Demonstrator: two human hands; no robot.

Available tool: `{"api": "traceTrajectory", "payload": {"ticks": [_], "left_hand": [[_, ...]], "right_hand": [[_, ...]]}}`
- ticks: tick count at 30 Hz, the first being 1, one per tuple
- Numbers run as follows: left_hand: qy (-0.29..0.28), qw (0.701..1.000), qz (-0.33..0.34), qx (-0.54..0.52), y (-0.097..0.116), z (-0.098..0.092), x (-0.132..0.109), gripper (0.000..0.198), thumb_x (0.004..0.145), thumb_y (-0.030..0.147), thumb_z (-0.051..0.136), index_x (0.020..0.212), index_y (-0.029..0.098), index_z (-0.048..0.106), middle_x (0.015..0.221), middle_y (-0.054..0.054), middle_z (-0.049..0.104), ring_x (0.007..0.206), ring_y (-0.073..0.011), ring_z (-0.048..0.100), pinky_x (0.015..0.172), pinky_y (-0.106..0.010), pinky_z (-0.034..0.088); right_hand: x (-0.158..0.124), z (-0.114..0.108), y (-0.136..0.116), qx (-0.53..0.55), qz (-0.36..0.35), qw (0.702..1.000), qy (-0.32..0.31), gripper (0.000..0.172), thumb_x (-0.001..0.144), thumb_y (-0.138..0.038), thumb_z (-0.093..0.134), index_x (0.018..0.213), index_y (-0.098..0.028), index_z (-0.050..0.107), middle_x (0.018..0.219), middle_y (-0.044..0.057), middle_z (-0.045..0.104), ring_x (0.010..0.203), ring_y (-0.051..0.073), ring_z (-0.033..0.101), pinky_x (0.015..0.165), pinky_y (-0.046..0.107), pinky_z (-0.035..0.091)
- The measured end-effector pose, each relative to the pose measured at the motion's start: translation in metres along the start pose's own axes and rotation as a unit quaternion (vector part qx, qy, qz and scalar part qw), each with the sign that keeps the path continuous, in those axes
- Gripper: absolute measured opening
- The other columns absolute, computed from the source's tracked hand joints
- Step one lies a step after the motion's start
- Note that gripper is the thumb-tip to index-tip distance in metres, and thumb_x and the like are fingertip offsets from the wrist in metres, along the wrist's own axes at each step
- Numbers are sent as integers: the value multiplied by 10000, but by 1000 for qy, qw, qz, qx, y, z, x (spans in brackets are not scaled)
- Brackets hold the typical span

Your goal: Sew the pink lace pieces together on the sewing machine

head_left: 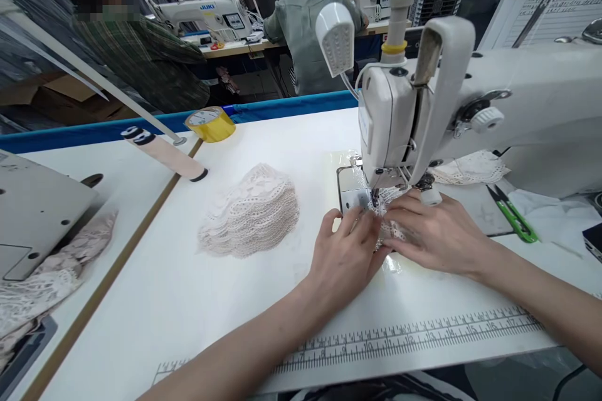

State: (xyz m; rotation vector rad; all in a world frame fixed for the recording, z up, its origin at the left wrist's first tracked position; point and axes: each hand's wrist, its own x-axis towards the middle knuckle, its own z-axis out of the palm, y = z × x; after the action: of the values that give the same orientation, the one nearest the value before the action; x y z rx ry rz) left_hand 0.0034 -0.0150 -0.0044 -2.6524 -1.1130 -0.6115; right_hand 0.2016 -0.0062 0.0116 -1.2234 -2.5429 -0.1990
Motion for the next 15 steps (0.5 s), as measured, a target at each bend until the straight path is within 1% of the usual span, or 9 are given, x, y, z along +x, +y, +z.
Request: {"api": "traceTrajectory", "payload": {"ticks": [1,4,6,8,11,15], "left_hand": [[-2,1000,-2,-8,-1,-1,1,262,923,292,518,1134,175,619,1128,-60,662,1087,-231,556,917,-408,354],[-37,998,-15,-38,-6,-4,4,277,906,209,497,1165,176,592,1107,-55,665,1076,-216,556,946,-414,322],[-70,996,-21,-59,-9,-6,9,306,885,198,510,1182,170,579,1109,-58,659,1069,-215,554,956,-412,312],[-93,993,-23,-73,-12,-6,15,296,872,203,531,1160,174,594,1094,-53,655,1045,-213,561,949,-403,317],[-96,991,-33,-85,-16,-1,27,210,866,188,540,1045,193,649,1013,-32,668,958,-200,586,928,-394,325],[-103,983,-80,-128,-23,4,40,123,862,229,573,913,210,684,887,3,683,861,-189,601,895,-396,327]], "right_hand": [[0,-2,-2,4,5,1000,-16,306,898,-361,483,1074,-175,650,1029,75,699,785,197,627,650,318,410],[0,-3,-3,-2,16,998,-55,314,873,-230,456,1125,-146,624,1029,103,691,817,207,622,607,297,381],[0,0,-3,-4,19,998,-56,339,852,-174,443,1143,-136,615,1018,108,691,810,203,615,596,289,369],[0,4,-1,-11,23,999,-28,305,869,-166,433,1093,-135,638,984,103,697,774,191,608,590,285,359],[-1,12,2,-12,36,999,33,278,935,-198,405,984,-179,678,856,57,707,679,164,586,585,274,345],[-1,18,6,4,68,994,86,313,979,-272,387,971,-195,690,650,12,662,576,150,553,557,261,331]]}}
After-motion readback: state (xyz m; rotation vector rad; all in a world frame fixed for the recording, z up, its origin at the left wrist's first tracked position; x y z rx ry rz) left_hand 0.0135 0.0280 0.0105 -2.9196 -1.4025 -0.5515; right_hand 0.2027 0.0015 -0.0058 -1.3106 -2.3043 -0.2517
